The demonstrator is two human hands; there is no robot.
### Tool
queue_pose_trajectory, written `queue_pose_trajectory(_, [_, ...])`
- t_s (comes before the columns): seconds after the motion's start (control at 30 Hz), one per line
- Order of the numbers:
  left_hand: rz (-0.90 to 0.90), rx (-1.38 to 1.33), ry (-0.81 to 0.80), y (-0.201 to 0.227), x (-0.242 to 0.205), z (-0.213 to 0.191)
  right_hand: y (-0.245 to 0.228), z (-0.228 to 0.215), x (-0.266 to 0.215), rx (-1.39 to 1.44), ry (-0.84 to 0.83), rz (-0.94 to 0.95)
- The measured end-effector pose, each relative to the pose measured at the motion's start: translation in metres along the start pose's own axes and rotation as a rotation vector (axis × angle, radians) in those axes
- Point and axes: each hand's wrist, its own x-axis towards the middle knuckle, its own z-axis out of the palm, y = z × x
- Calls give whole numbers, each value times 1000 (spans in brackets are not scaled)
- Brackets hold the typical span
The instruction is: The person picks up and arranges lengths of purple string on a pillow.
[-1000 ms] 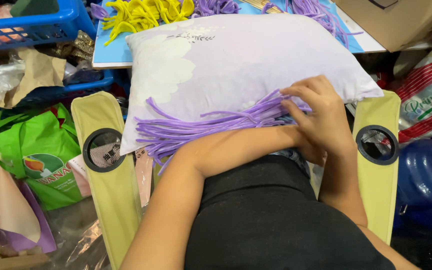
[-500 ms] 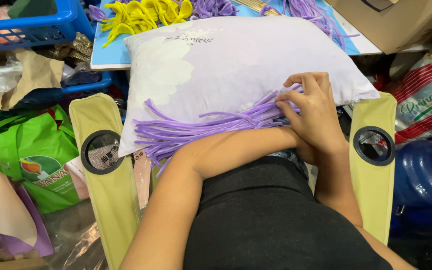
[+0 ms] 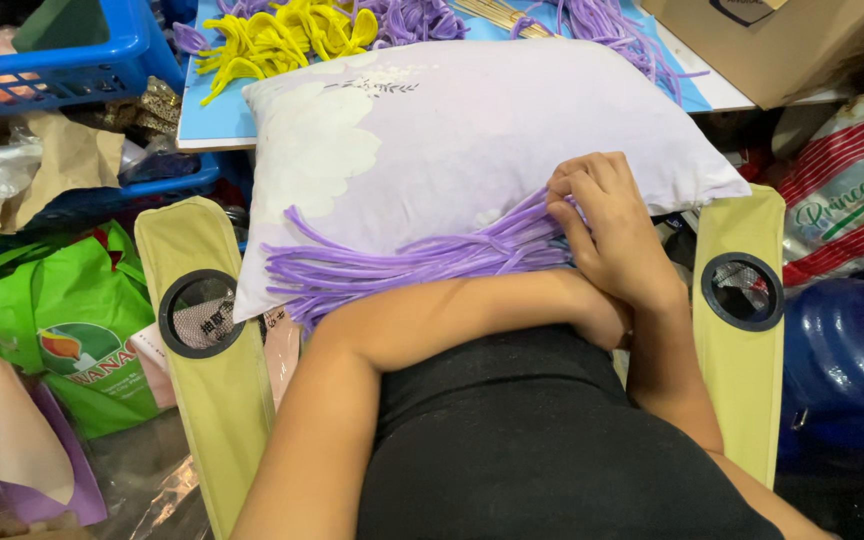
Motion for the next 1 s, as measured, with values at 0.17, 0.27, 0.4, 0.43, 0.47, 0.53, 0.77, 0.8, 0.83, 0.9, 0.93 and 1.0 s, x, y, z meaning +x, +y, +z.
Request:
queue_pose_trajectory(0.17, [215,109,159,11,-88,-43,0,0,-2,-17,65,4])
queue_pose_trajectory(0.27, [287,67,492,9,-131,-47,-4,-2,4,3,115,13])
queue_pose_trajectory(0.4, [56,184,716,11,-155,-62,-4,-2,2,71,174,20])
queue_pose_trajectory(0.43, [104,190,703,11,-155,-60,-8,-4,4,33,200,34])
queue_pose_trajectory(0.47, [3,205,666,10,-156,-58,-11,-6,6,42,193,40])
queue_pose_trajectory(0.53, [-67,224,614,6,-155,-52,-15,-7,5,29,204,66])
queue_pose_trajectory(0.77, [-363,297,498,-7,-157,-40,-17,-1,5,-2,240,105])
queue_pose_trajectory(0.8, [-394,314,490,-8,-158,-37,-17,-1,4,-2,237,131])
queue_pose_trajectory(0.83, [-396,309,491,-6,-157,-39,-15,-2,3,-1,232,131])
queue_pose_trajectory(0.9, [-496,232,399,-1,-157,-43,-12,-5,4,13,295,166])
queue_pose_trajectory(0.93, [-501,229,403,-1,-155,-43,-9,-8,3,17,291,162])
queue_pose_trajectory(1.0, [-497,251,399,-2,-156,-45,-4,-13,2,78,334,201])
